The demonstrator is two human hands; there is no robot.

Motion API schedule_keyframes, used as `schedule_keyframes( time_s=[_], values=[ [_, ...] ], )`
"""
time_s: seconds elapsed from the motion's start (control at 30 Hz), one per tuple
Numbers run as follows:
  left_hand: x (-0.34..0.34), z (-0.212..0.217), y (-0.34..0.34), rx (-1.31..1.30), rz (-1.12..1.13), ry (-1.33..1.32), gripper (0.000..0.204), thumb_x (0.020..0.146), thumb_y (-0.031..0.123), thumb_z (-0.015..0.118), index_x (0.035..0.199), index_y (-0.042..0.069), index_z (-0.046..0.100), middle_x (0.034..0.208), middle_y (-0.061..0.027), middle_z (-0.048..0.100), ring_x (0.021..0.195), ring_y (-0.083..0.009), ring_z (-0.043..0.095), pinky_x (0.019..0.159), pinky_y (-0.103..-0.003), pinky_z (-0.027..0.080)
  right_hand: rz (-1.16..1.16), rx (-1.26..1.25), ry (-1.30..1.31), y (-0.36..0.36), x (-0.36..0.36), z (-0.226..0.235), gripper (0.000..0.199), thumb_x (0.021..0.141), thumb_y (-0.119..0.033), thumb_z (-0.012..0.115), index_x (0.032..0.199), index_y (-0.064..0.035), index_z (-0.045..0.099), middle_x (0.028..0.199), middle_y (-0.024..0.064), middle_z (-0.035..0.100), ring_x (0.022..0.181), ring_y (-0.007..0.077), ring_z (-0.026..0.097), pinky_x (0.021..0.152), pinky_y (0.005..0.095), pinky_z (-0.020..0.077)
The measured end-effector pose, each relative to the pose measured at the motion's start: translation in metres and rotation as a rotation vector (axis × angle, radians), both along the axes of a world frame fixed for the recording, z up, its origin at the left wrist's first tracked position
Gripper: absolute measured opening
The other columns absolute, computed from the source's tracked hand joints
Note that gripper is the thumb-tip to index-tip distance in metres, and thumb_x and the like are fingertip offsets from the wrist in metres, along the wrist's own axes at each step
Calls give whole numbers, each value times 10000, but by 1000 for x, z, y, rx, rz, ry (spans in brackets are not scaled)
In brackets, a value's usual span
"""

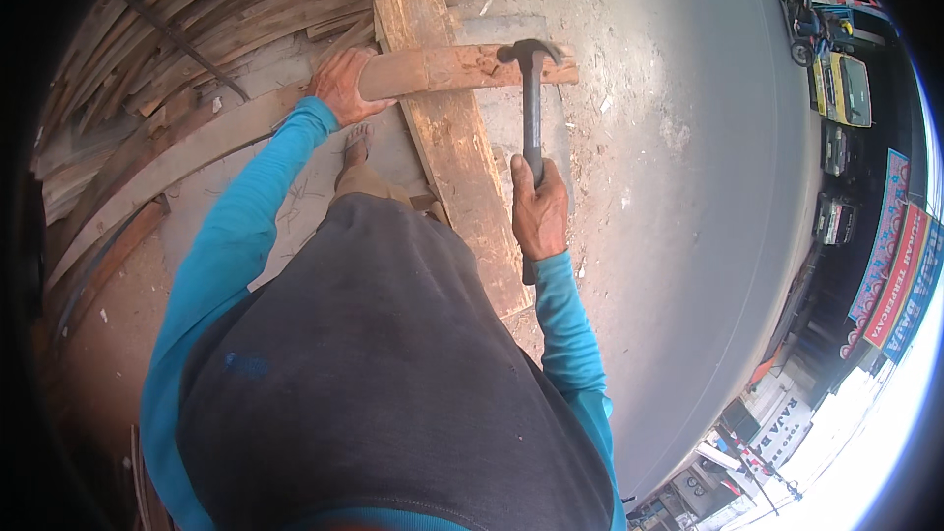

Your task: The person processes a long piece of wood by hammering it, using a tool to pull out nails, and using a long metal bar to pry off smaller pieces of wood.

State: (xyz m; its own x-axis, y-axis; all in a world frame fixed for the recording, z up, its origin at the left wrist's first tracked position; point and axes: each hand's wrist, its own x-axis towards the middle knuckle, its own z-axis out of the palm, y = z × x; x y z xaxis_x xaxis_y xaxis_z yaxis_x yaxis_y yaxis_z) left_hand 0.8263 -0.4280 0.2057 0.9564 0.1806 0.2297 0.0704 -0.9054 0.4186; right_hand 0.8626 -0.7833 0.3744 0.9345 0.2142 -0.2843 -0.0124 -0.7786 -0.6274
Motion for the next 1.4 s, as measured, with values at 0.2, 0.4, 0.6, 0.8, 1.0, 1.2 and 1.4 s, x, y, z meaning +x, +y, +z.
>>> schedule_keyframes(
  time_s=[0.2,0.4,0.6,0.8,1.0,1.2,1.4],
  values=[
    [-8,-7,-1,7,13,-32,789,670,466,855,1281,77,545,1200,-137,602,1142,-354,576,1003,-455,466,180,954,-735,68,27,123,267,1016,-257,587,994,-11,485,686,56,552,478,82,504,383,229,397],
    [-3,6,-6,-33,-1,-49,779,666,463,857,1268,75,551,1199,-135,603,1135,-352,579,998,-455,468,147,-85,-317,2,15,-6,332,979,-284,611,872,16,518,680,210,569,577,297,593,587,462,486],
    [-7,4,-6,-14,17,-14,794,652,488,863,1256,74,555,1212,-139,603,1133,-353,580,1002,-461,469,-86,341,-52,41,11,83,418,983,-429,624,868,-40,525,635,-7,481,529,73,461,461,261,404],
    [-11,-1,-4,-53,29,6,801,665,480,857,1274,69,539,1216,-139,601,1138,-359,574,1000,-457,471,327,985,-984,62,46,168,435,1032,-455,491,912,-38,461,611,27,464,449,115,488,355,273,483],
    [-1,-12,-9,-33,32,65,933,674,651,799,1332,48,526,1319,-192,551,1263,-358,512,1103,-487,383,91,-242,-153,-21,-3,-54,312,961,-288,615,1016,1,509,808,337,603,788,561,577,652,547,458],
    [-18,-14,-9,-17,47,64,845,677,563,829,1287,58,533,1243,-143,584,1197,-348,551,1053,-468,433,-165,357,-271,29,-5,46,290,1007,-280,591,886,-27,516,629,17,458,549,97,483,494,288,405],
    [-7,-2,-5,-19,0,-42,820,673,557,833,1262,63,547,1216,-135,591,1162,-346,565,1041,-469,440,216,1009,-1069,50,18,91,336,1064,-308,473,803,-96,459,576,7,439,427,77,401,375,252,438]
  ],
)
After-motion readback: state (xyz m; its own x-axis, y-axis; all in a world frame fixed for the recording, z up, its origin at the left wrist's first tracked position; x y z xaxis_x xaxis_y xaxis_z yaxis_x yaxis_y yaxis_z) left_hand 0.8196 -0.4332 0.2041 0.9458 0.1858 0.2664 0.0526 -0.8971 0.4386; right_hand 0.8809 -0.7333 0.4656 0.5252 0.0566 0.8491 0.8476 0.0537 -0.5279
